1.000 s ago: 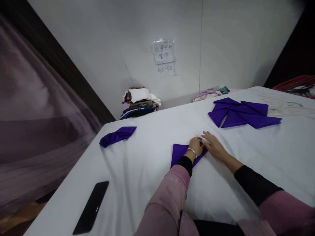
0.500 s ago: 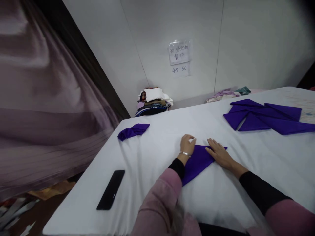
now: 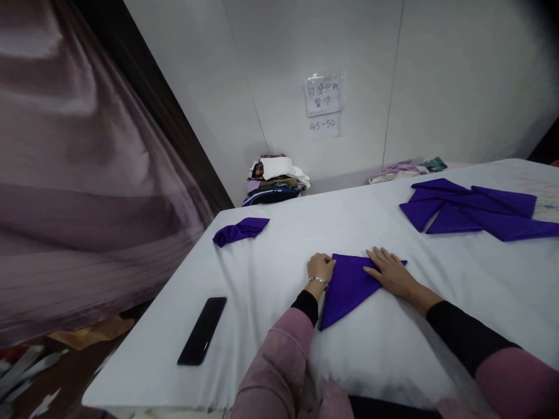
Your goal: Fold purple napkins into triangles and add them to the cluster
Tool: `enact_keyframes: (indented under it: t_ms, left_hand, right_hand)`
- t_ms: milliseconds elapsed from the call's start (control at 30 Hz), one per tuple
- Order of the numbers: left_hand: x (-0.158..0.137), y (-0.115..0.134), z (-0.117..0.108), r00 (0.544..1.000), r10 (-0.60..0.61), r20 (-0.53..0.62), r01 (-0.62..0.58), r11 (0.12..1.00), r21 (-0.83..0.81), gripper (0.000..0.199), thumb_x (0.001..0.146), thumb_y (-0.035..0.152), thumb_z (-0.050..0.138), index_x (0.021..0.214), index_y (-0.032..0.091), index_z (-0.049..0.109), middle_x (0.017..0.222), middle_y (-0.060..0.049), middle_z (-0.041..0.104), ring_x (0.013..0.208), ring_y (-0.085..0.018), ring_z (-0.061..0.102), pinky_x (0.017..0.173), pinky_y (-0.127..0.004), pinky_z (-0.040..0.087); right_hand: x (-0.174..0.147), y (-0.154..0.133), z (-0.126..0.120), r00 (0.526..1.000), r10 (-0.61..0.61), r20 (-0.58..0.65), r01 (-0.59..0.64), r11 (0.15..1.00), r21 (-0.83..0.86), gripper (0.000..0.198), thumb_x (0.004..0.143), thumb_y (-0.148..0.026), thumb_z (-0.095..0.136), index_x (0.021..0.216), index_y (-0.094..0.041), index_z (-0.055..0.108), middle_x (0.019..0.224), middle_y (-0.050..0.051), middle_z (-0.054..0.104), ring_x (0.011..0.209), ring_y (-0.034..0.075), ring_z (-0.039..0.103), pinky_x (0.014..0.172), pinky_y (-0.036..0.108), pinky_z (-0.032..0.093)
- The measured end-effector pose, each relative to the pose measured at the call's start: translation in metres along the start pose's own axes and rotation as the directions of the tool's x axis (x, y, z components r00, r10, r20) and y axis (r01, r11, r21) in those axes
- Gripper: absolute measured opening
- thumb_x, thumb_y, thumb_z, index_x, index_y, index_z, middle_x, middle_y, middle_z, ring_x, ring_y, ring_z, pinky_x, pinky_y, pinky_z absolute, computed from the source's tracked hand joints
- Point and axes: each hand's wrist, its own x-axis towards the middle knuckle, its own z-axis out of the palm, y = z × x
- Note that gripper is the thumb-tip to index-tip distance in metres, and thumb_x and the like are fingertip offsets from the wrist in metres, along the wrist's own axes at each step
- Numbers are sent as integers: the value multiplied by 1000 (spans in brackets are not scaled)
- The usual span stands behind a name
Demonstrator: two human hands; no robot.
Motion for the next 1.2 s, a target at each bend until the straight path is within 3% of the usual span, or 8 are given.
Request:
enact_keyframes:
  t_ms: [400, 667, 900, 1067, 1200]
  left_hand:
    - [-4, 3, 1, 999, 32, -35, -31, 999, 31, 14, 81, 31, 59, 76, 24, 70, 87, -4, 66, 90, -21, 57, 80, -35, 42]
    - [-4, 6, 3, 999, 22, -45, -21, 999, 23, 14, 82, 28, 58, 74, 24, 70, 87, -4, 65, 91, -21, 56, 84, -37, 40]
    - [3, 6, 2, 999, 5, -33, -6, 1000, -21, 5, 77, 23, 63, 74, 21, 67, 86, -4, 64, 88, -21, 58, 83, -36, 43]
    - [5, -6, -16, 997, 66, 34, -62, 992, -111, 16, 79, 12, 56, 88, 20, 66, 88, -3, 66, 80, -16, 60, 76, -28, 48]
    - [-23, -27, -44, 972, 219, 83, -206, 967, -149, 32, 77, 4, 48, 95, 23, 65, 98, -1, 64, 90, -14, 59, 85, -27, 47]
  right_hand:
    - [1, -7, -7, 994, -68, -90, 67, 998, -19, 71, 85, -68, 22, 142, -27, 31, 148, 9, 31, 137, 30, 21, 108, 57, 17]
    - [-4, -7, 0, 996, -88, -13, 88, 996, -6, 71, 86, -67, 21, 140, -24, 36, 148, 11, 30, 136, 30, 24, 106, 58, 18]
    - [-4, -6, 1, 992, -113, -49, 112, 994, -19, 68, 86, -66, 21, 140, -27, 35, 146, 10, 33, 135, 30, 25, 105, 59, 19]
    - [-4, -5, -1, 994, -111, -10, 111, 994, -14, 71, 87, -66, 18, 140, -23, 36, 147, 12, 31, 135, 32, 24, 104, 60, 19]
    - [-2, 3, -2, 991, -132, -4, 132, 991, 31, 70, 86, -66, 20, 141, -25, 33, 147, 10, 32, 135, 33, 23, 106, 60, 16]
